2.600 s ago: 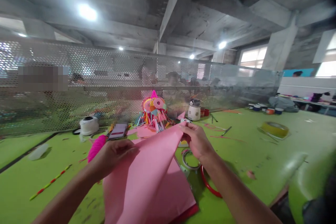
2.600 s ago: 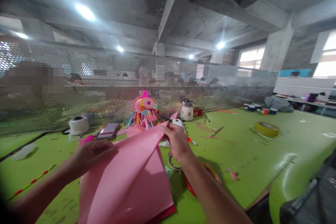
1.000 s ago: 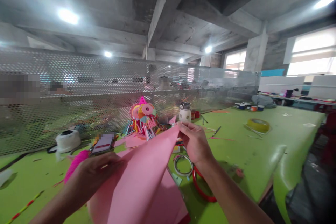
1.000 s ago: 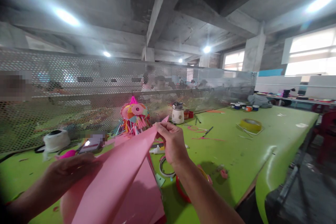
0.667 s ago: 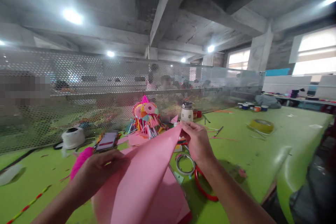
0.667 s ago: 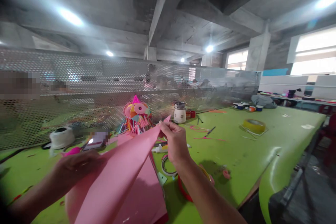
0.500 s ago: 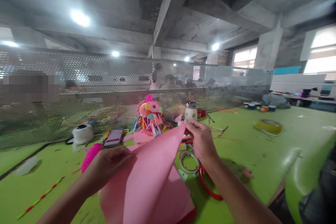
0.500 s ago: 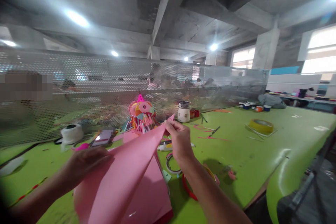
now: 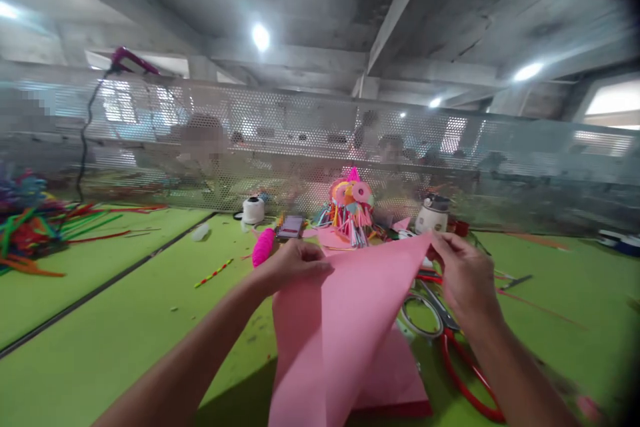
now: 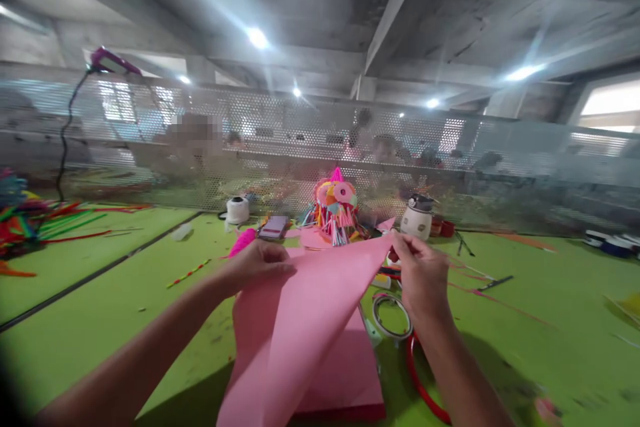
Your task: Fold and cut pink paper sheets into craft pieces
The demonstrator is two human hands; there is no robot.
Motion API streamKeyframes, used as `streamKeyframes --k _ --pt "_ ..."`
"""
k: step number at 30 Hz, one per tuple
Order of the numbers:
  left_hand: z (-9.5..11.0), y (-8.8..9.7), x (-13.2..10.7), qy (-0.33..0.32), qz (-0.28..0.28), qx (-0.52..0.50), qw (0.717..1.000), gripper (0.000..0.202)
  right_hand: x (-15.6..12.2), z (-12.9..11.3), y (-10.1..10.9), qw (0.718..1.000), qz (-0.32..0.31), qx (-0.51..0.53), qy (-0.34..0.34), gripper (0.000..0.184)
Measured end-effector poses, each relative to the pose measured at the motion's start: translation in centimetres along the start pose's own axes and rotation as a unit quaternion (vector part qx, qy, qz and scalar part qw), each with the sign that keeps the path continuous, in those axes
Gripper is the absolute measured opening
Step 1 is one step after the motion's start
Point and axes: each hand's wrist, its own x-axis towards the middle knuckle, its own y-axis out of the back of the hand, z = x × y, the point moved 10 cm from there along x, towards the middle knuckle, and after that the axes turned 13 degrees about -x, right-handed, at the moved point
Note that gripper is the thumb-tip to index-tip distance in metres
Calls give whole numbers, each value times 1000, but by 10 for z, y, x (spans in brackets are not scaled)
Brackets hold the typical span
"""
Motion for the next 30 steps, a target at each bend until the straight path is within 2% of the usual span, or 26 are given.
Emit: streamKeyframes --k 11,17,25,30 --pt "-11 5 6 -6 0 45 999 35 -6 -11 -1 999 8 38 4 29" --pt "-13 3 7 -2 -4 37 999 31 -7 -11 -4 999 -6 46 -3 27" --pt "-11 9 10 -15 12 84 996 30 -7 -5 -7 998 -19 55 -12 26" --pt "-12 8 7 12 19 35 999 31 -7 -4 -12 997 -30 73 -25 26"
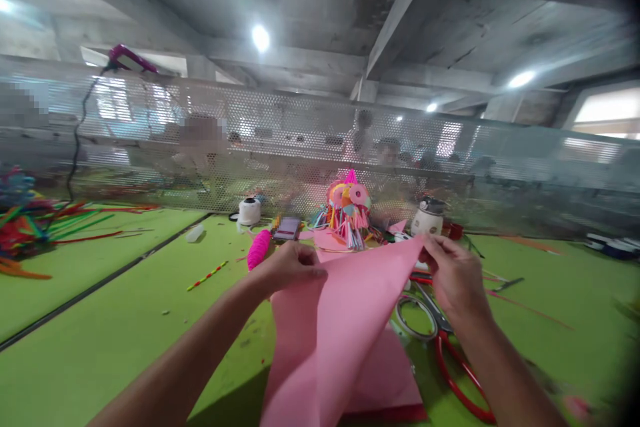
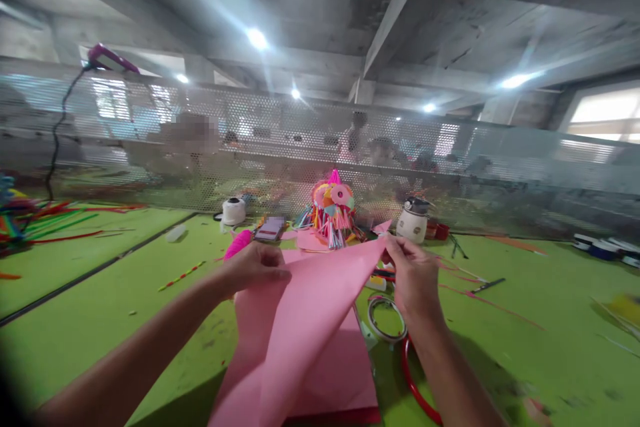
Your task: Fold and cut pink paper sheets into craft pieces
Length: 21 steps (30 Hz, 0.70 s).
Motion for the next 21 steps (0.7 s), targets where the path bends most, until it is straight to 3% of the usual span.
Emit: streamKeyframes --k 9,14,18,21 --pt "0 -7 -6 48 -34 -117 991 34 4 3 -8 1000 -19 0 -12 30" --pt "-6 -5 -4 58 -22 -122 991 34 6 18 -11 999 -22 14 -41 31" --pt "-12 -2 -1 59 -6 -127 990 32 0 36 -33 985 -96 91 -107 34" --pt "-12 -2 0 55 -2 -137 989 32 -21 46 -58 961 -172 122 -177 37"
